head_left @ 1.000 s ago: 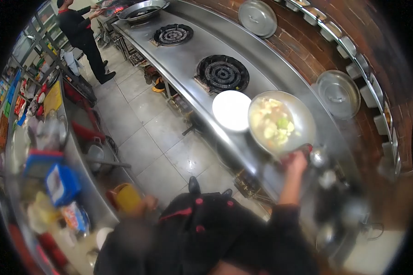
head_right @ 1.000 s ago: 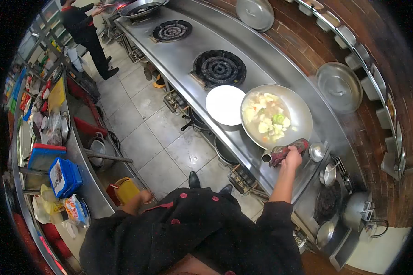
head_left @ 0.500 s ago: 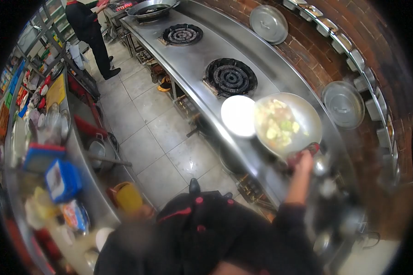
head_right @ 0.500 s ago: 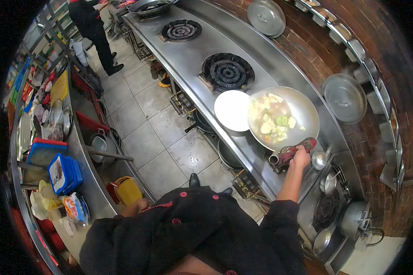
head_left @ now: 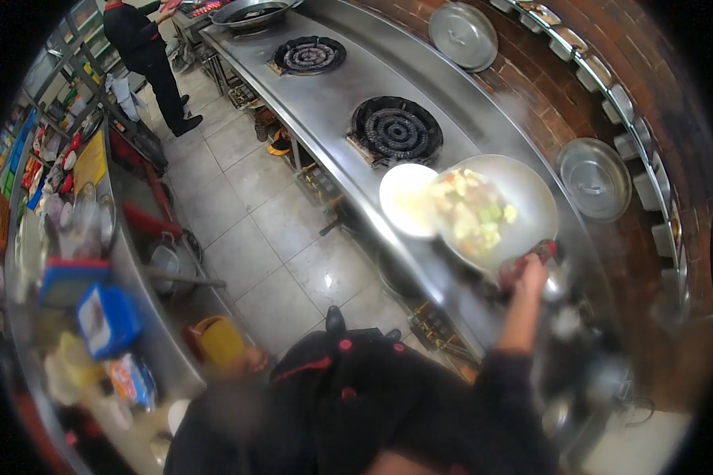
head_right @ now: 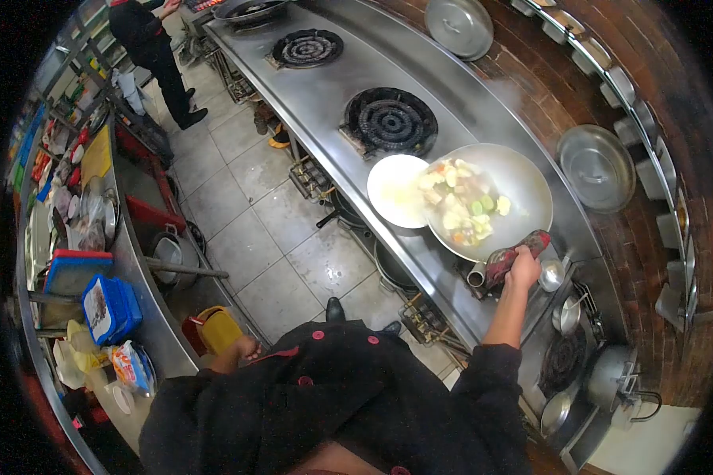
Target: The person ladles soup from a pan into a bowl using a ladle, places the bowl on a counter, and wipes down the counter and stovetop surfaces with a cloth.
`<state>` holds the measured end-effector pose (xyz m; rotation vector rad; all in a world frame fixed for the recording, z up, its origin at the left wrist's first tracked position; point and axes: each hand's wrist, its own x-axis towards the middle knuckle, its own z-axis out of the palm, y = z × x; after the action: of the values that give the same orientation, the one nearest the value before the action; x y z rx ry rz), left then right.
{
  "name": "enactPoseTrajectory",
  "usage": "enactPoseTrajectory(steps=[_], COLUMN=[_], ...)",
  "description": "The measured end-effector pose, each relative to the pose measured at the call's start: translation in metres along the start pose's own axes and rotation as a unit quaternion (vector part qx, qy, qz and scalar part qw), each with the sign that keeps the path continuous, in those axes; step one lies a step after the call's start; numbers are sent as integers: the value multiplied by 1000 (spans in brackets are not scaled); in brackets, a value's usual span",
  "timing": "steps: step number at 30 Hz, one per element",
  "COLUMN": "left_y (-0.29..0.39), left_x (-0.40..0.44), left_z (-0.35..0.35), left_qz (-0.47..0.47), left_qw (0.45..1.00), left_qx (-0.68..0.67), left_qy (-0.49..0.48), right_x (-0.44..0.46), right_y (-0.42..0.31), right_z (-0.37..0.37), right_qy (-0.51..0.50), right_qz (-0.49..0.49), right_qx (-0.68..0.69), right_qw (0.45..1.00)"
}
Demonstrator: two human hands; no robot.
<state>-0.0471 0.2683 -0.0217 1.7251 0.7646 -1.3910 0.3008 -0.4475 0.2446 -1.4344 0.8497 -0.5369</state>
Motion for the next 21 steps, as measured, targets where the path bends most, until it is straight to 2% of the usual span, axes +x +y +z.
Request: enactPoseTrajectory(steps=[2,6,7,9,11,13,16,21], left_y=[1,-5,-22,-29,-9,-9,-5,-2], left_x=[0,2,23,26,10,9,3,-3], left_z=[2,5,0,-1,2,3,5,8], left_qz=[41,8,117,221,28,23,3,-16], left_qw=[999,996,993,969,998,998,996,994], left_qx=[-9,-82,12,106,-52,-63,-85,-103], left_qy=[-8,29,4,-21,14,12,16,26], right_x=[3,12,18,18,18,10,0,-32], right_y=[-1,-5,-3,-1,-5,-12,-25,-50], right_z=[1,2,0,3,4,10,14,28], right_qy=[-4,-31,-46,-40,-35,-11,-47,-27], right_qz=[-8,-6,2,-3,-11,-17,-26,-55], right_qx=[7,15,12,6,1,-15,2,-12], right_qw=[1000,999,999,999,999,1000,999,998])
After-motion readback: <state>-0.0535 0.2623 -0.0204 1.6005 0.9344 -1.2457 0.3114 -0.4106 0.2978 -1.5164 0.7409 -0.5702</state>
